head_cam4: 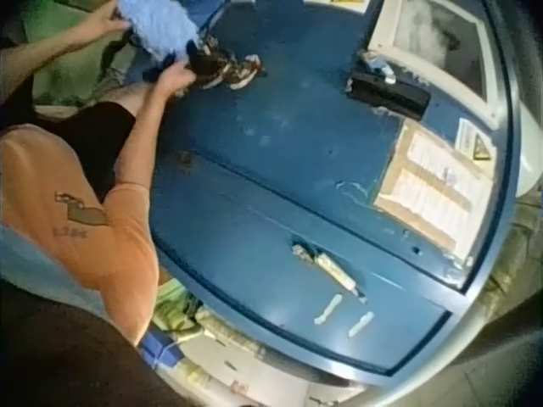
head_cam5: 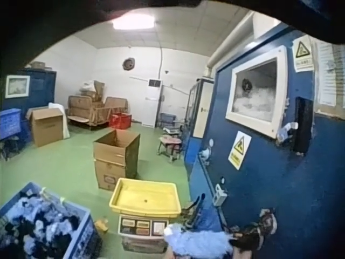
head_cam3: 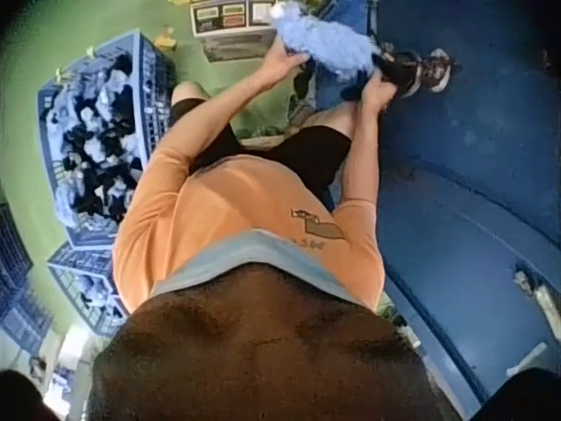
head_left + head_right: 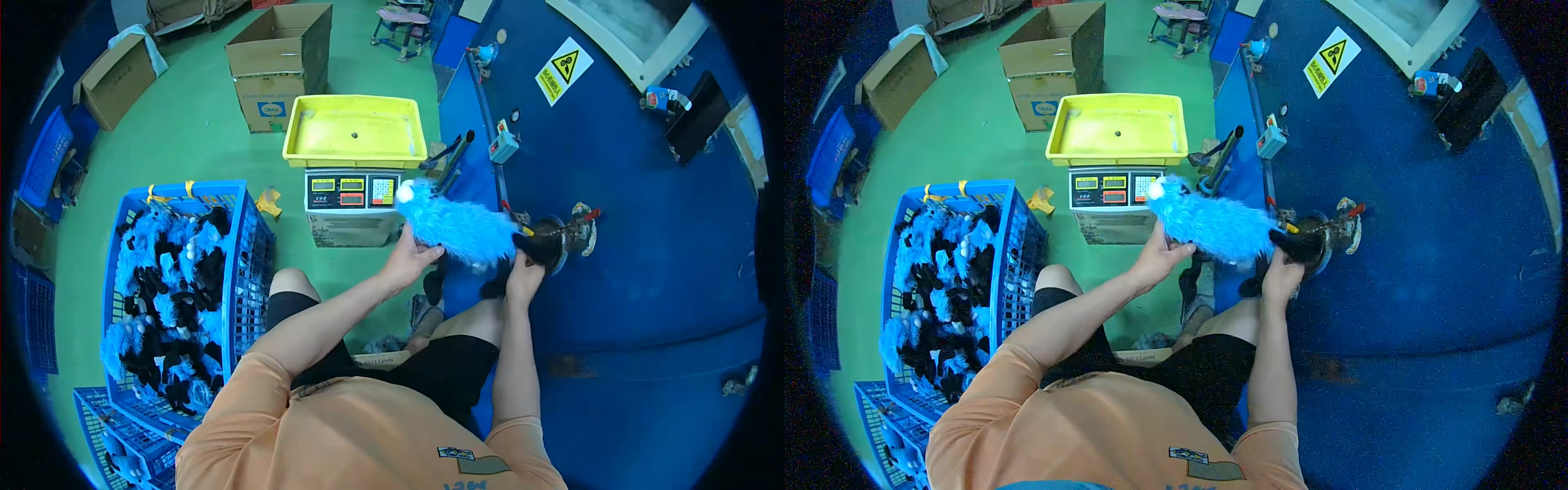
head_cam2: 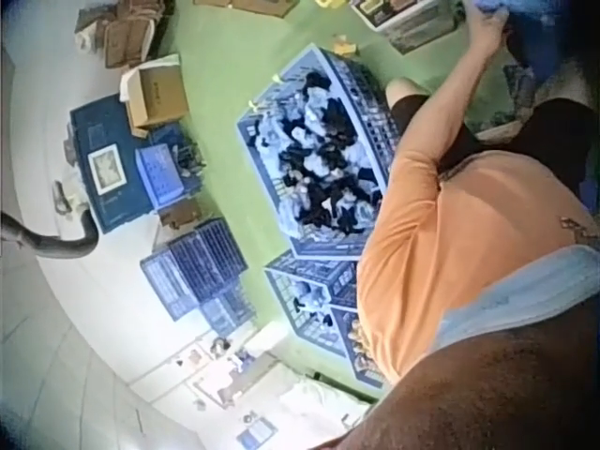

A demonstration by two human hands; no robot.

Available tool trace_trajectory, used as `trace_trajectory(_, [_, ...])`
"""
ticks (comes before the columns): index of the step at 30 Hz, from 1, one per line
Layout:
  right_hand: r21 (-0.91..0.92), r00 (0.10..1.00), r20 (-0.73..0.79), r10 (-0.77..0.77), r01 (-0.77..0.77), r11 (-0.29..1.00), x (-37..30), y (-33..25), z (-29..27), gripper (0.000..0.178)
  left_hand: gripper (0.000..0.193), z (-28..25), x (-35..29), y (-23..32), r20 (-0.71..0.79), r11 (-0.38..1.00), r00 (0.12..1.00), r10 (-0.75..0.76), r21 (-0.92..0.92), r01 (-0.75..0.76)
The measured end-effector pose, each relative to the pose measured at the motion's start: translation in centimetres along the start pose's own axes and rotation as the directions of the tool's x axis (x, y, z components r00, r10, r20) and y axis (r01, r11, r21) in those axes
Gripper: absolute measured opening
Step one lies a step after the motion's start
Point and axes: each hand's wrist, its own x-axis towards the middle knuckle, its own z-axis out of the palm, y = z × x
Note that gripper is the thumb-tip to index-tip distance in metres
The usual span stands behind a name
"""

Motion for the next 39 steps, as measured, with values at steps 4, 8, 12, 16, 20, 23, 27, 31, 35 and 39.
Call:
trace_trajectory(4, [-0.138,0.964,-0.060,-0.258,0.248,0.959,0.7,-3.7,-0.2,0.020,0.029,-0.3,0.7,-1.1,-0.070,0.995,0.994,0.090,-0.026,-0.092])
trace_trajectory(8, [-0.011,0.656,0.369,-0.658,0.711,0.703,1.0,-6.0,6.9,0.020,0.030,-2.5,-0.2,0.1,-0.105,0.981,0.984,-0.146,0.113,0.158])
trace_trajectory(12, [-0.360,0.772,0.572,-0.276,0.539,0.762,1.8,-3.9,8.0,0.017,0.027,-5.0,0.7,0.9,-0.182,0.959,0.983,0.000,0.279,0.052])
trace_trajectory(16, [-0.390,0.818,0.525,-0.236,0.477,0.787,2.3,-3.9,7.2,0.018,0.027,-5.4,0.6,1.3,-0.108,0.917,0.993,0.036,0.398,0.010])
trace_trajectory(20, [0.023,0.693,0.518,-0.501,0.575,0.818,2.2,-4.6,8.1,0.023,0.029,-5.2,0.6,2.5,-0.048,0.923,0.999,-0.019,0.382,0.036])
trace_trajectory(23, [0.058,0.517,0.572,-0.637,0.749,0.660,1.1,-6.1,9.9,0.024,0.033,-5.2,0.2,3.3,-0.153,0.978,0.976,-0.157,0.110,0.175])
trace_trajectory(27, [-0.184,0.522,0.770,-0.366,0.731,0.657,2.4,-5.2,8.8,0.027,0.036,-6.8,0.7,3.4,-0.087,0.989,0.988,-0.127,0.061,0.133])
trace_trajectory(31, [-0.409,0.672,0.669,-0.318,0.690,0.597,4.8,2.0,3.7,0.033,0.036,-5.5,0.6,3.8,-0.021,0.988,0.993,-0.112,0.102,0.113])
trace_trajectory(35, [-0.264,0.660,0.569,-0.491,0.712,0.651,5.2,1.5,2.7,0.033,0.035,-4.3,0.6,3.4,0.002,0.974,0.995,-0.104,0.203,0.102])
trace_trajectory(39, [-0.298,0.642,0.653,-0.401,0.705,0.643,3.8,-0.4,5.4,0.033,0.035,-3.6,1.3,2.7,-0.001,0.941,0.995,-0.098,0.326,0.093])
